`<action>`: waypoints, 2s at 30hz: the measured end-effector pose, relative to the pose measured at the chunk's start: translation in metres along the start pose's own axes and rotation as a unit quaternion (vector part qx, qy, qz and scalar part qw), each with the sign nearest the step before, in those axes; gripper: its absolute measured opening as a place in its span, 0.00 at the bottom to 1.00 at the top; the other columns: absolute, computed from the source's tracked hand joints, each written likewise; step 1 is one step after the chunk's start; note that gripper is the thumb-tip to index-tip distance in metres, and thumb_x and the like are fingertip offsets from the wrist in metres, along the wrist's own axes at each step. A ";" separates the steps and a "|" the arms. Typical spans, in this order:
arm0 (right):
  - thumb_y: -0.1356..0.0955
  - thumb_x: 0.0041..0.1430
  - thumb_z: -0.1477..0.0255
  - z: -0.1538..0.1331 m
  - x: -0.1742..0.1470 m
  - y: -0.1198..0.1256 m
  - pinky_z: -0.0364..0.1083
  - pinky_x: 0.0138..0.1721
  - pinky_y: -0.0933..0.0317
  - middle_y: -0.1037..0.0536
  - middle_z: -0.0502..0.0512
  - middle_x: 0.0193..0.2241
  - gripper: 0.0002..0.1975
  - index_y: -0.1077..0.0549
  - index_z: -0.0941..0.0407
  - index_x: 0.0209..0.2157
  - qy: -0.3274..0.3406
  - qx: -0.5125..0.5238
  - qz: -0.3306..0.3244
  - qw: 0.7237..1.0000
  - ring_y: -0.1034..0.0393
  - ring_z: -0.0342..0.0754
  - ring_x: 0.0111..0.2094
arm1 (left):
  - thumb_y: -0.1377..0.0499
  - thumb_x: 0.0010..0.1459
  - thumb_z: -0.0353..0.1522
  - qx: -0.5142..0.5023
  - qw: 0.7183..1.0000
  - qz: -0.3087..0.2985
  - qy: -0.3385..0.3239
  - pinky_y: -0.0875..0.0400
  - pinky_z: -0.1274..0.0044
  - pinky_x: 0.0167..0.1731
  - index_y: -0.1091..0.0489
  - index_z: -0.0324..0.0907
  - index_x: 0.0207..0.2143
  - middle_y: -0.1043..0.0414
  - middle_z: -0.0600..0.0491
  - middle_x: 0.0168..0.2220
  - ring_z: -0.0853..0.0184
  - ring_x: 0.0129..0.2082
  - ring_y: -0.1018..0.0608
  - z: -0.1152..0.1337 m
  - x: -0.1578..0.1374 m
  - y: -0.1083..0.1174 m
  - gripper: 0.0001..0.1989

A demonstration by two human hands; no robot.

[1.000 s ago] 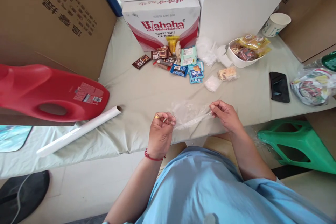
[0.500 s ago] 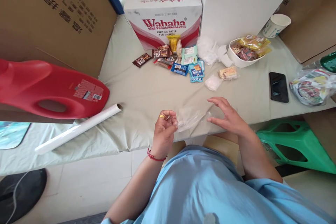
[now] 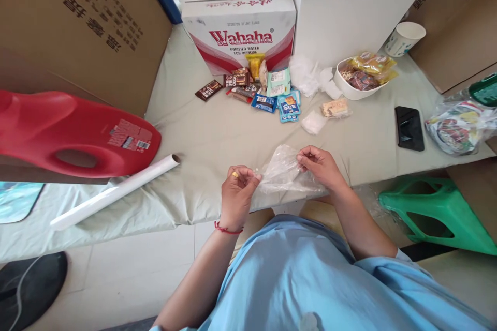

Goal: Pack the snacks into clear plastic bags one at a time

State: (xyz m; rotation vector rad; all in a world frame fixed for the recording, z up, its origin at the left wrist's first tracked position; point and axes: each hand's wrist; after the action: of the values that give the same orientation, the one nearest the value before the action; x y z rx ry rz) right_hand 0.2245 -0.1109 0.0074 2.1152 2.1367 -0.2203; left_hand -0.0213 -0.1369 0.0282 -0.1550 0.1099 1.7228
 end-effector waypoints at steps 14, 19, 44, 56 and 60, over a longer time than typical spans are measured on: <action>0.23 0.57 0.53 0.009 -0.005 0.019 0.48 0.46 0.28 0.20 0.53 0.40 0.17 0.25 0.52 0.36 0.066 0.039 0.022 0.997 0.25 0.47 0.40 | 0.33 0.47 0.34 0.027 0.999 -0.012 0.014 0.31 0.72 0.50 0.30 0.45 0.41 0.29 0.51 0.51 0.62 0.53 0.26 -0.015 0.006 0.041 0.17; 0.26 0.65 0.58 -0.001 -0.012 0.020 0.54 0.55 0.29 0.18 0.54 0.46 0.11 0.24 0.51 0.38 0.099 0.050 -0.046 0.993 0.24 0.50 0.50 | 0.41 0.61 0.38 0.188 0.970 -0.100 -0.114 0.42 0.55 0.68 0.39 0.50 0.63 0.35 0.45 0.67 0.54 0.70 0.35 0.008 0.010 0.052 0.29; 0.26 0.62 0.54 -0.009 -0.018 0.040 0.48 0.41 0.29 0.19 0.53 0.36 0.17 0.21 0.53 0.41 0.060 -0.115 -0.086 0.988 0.25 0.49 0.38 | 0.37 0.61 0.48 0.203 0.972 -0.114 -0.014 0.47 0.78 0.22 0.21 0.44 0.30 0.44 0.60 0.17 0.70 0.19 0.41 0.023 0.015 0.027 0.19; 0.24 0.57 0.53 -0.022 0.010 0.011 0.53 0.54 0.32 0.19 0.56 0.46 0.26 0.22 0.52 0.52 0.124 -0.219 -0.177 0.951 0.26 0.54 0.50 | 0.38 0.63 0.43 0.197 0.930 -0.306 -0.044 0.30 0.76 0.28 0.17 0.48 0.47 0.18 0.53 0.29 0.64 0.25 0.23 0.041 -0.005 0.020 0.16; 0.30 0.64 0.49 -0.019 0.007 -0.002 0.46 0.37 0.33 0.23 0.50 0.28 0.21 0.25 0.54 0.31 0.076 -0.129 -0.143 0.978 0.28 0.46 0.31 | 0.35 0.60 0.46 0.162 0.931 -0.326 -0.015 0.25 0.74 0.31 0.16 0.49 0.43 0.17 0.50 0.31 0.60 0.28 0.20 0.045 -0.006 0.027 0.15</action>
State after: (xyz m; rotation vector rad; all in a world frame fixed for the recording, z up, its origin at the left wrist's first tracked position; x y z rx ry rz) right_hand 0.2229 -0.1000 0.0249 1.7298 2.4012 0.1896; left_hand -0.0491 -0.1393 0.0726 0.0785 0.2845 1.0227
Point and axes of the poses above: each hand's wrist, its own x-axis towards the middle knuckle, its own y-axis out of the back of the hand, z = x × y
